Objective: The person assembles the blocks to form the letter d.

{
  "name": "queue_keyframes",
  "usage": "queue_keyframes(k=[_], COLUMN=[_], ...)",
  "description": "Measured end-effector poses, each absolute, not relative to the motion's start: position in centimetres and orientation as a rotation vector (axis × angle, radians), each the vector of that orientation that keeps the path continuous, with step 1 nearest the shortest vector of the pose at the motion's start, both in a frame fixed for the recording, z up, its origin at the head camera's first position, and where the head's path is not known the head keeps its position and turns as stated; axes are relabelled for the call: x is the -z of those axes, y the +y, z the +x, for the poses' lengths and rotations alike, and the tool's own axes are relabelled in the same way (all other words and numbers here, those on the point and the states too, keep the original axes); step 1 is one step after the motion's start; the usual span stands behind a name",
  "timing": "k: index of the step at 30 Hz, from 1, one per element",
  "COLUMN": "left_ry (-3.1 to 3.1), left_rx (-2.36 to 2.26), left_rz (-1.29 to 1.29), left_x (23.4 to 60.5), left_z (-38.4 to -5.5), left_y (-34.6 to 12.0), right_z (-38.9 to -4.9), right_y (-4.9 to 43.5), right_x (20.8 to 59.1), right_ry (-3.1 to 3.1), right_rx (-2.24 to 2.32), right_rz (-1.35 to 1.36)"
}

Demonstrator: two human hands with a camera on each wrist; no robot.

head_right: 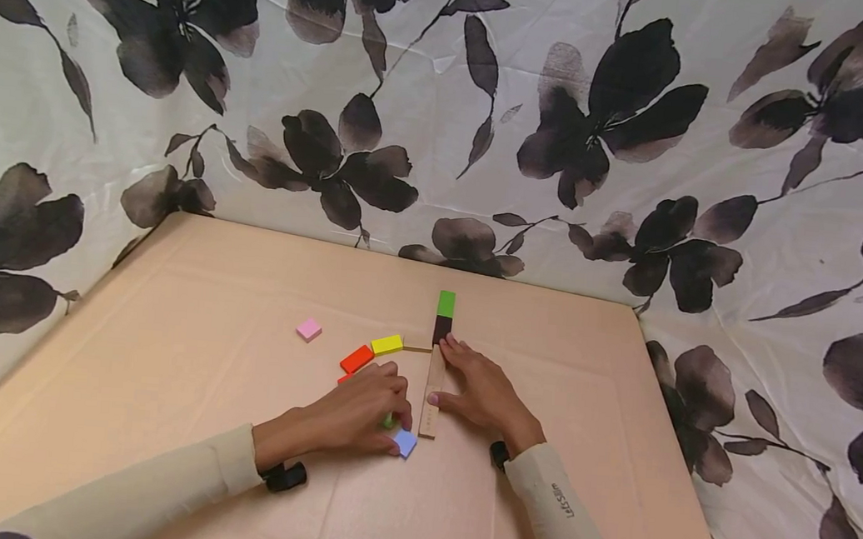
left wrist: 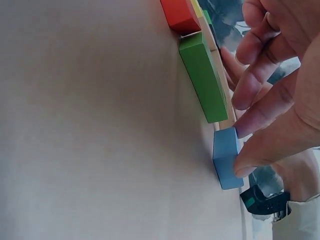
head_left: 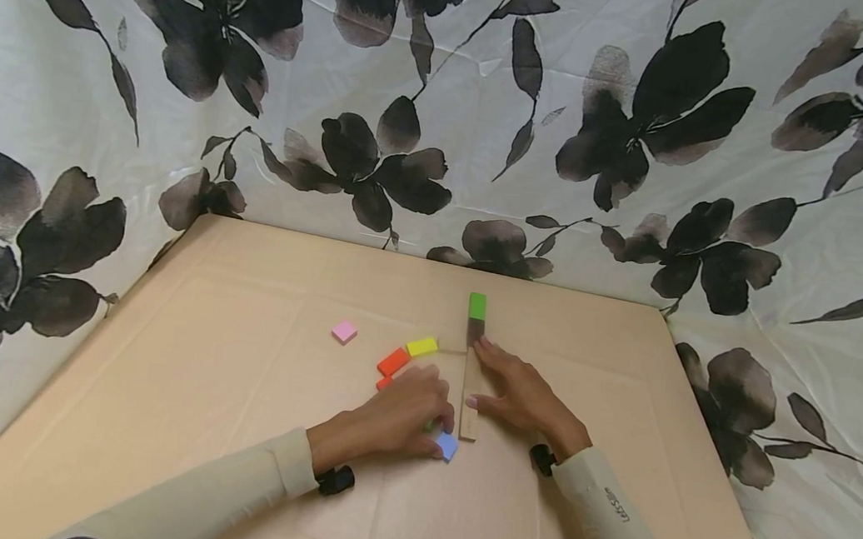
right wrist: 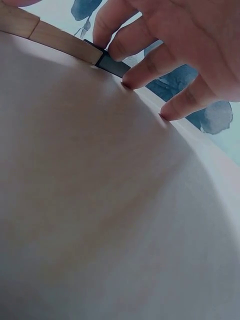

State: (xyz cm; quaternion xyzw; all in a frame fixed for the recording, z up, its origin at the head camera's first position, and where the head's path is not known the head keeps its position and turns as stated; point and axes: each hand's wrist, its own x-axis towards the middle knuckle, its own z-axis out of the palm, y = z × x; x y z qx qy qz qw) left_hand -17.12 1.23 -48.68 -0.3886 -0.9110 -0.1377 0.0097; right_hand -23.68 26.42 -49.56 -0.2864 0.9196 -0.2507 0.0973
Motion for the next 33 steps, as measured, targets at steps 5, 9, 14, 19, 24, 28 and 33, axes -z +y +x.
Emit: queue_keyframes(k=[5,9,14,19,24,28,33], left_ry=[-2.863,-2.860,-2.855,-2.864,-2.886,-2.897,-2.897], left_rx=[0.449,0.474,0.479,0.486,0.489,0.500,0.513], left_rz=[-1.162,-1.144,-1.143,-1.145,-1.131,-1.101,-1.077], left_x=[48.69,48.67,48.78,48.96,49.00,48.91,49.05], left_z=[-17.46,-17.55,-17.54,-17.59,-17.68,-17.75,-17.92], left_y=[1.36,1.27,1.19,1.13,1.14,1.17,1.23], right_z=[-23.72,-23.79,-23.81,-23.81,-23.77,-23.76,-23.76], right_y=[26.31,26.29,26.24,26.26,26.26,26.25,26.23], right_x=[49.44,49.40,49.43,49.47,49.40,49.36,49.41], right_ry=[2.716,2.710,2.706,2.705,2.706,2.706,2.709], right_rx=[0.736,0.737,0.737,0.738,0.736,0.736,0.735], right_rz=[-0.833,-0.838,-0.833,-0.831,-0.830,-0.825,-0.827])
